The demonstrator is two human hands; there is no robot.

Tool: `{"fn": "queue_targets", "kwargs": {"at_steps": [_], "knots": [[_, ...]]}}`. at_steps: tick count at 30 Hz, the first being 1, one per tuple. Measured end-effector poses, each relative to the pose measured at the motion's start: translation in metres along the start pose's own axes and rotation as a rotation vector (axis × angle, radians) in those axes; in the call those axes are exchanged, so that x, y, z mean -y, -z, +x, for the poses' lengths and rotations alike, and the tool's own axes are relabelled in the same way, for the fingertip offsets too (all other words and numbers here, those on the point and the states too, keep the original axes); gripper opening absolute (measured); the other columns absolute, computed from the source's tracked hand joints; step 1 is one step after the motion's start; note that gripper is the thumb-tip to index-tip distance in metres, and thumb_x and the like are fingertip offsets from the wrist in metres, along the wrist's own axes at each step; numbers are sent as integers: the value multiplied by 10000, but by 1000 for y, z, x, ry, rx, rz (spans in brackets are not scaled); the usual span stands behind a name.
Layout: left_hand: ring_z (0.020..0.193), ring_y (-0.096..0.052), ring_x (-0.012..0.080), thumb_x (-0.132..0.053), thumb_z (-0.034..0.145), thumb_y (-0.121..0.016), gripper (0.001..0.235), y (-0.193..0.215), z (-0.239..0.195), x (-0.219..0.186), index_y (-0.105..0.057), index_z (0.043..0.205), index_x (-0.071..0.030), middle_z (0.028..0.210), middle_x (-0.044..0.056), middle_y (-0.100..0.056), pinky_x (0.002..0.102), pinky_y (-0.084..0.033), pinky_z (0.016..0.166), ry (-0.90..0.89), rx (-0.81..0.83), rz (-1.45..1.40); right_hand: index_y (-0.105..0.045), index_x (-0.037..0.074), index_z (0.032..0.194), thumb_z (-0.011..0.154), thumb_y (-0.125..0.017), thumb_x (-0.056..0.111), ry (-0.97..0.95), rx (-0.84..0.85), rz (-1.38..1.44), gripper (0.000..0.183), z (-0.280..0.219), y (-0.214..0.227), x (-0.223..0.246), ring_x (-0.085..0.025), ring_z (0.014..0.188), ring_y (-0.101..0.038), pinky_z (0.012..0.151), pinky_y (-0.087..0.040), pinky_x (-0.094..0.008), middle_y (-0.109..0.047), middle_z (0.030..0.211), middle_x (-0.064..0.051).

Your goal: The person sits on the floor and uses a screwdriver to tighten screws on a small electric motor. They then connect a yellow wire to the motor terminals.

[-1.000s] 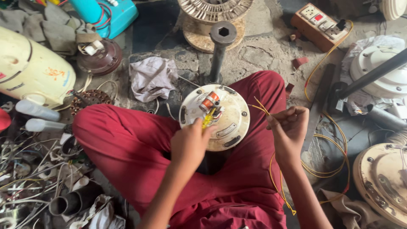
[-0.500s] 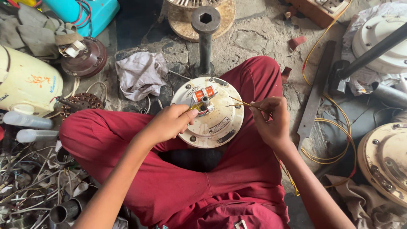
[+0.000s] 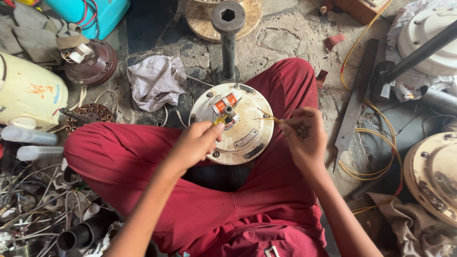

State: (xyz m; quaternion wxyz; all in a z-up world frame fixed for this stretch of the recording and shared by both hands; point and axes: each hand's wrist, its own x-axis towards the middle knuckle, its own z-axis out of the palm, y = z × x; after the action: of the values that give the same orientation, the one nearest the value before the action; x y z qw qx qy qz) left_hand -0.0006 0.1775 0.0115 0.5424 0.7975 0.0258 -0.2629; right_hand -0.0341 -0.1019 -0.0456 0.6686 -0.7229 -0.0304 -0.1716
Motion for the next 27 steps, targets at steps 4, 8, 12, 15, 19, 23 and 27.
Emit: {"fn": "queue_targets", "kwargs": {"at_steps": [4, 8, 12, 15, 19, 23, 27], "knots": [[448, -404, 45, -424, 1036, -512, 430, -23, -9, 5, -599, 837, -53, 567, -30, -483, 220, -329, 393, -9, 4, -292, -512, -10, 1322, 951, -678, -119, -58, 4, -38, 421, -15, -3, 9, -108, 817, -657, 734, -549, -236, -702, 954, -105], [448, -387, 35, -410, 1039, -524, 416, -36, -12, 5, -587, 835, -53, 565, -34, -457, 211, -316, 387, -9, -34, -395, -464, -6, 1319, 962, -681, -116, -13, -21, 16, 431, -17, -2, 9, -108, 830, -666, 752, -560, -240, -684, 963, -100], [445, -379, 33, -407, 1037, -526, 410, -40, -14, 3, -592, 832, -57, 563, -33, -464, 206, -313, 386, 6, -71, -422, -401, -1, 1280, 949, -673, -104, -12, -56, 61, 441, -13, -6, 9, -107, 873, -685, 730, -577, -233, -664, 1073, -97], [448, -381, 30, -406, 1037, -526, 411, -42, -15, 1, -591, 830, -56, 566, -35, -465, 205, -313, 388, 10, -81, -439, -417, 0, 1267, 965, -672, -103, -12, -85, 2, 408, -12, -8, 11, -112, 826, -681, 713, -568, -234, -687, 1023, -106], [439, -371, 29, -405, 1036, -522, 412, -45, -16, 0, -603, 831, -57, 559, -39, -457, 205, -303, 384, 27, -88, -468, -450, -13, 1237, 967, -688, -93, 25, -86, -187, 369, -14, -11, 16, -132, 803, -716, 727, -573, -247, -738, 971, -115], [412, -331, 23, -394, 1038, -521, 413, -51, -16, -1, -618, 830, -50, 534, -54, -431, 209, -249, 365, 0, -113, -547, -472, -12, 1192, 969, -708, -29, 55, -70, -454, 325, -17, -16, 17, -186, 770, -756, 675, -572, -291, -768, 941, -132], [402, -308, 15, -384, 1048, -533, 410, -62, -15, 0, -622, 815, -58, 511, -74, -384, 212, -223, 365, -42, -157, -637, -449, 0, 1183, 1008, -659, -10, 221, -2, -555, 273, -14, -19, 16, -271, 877, -773, 709, -577, -329, -766, 966, -138]]}}
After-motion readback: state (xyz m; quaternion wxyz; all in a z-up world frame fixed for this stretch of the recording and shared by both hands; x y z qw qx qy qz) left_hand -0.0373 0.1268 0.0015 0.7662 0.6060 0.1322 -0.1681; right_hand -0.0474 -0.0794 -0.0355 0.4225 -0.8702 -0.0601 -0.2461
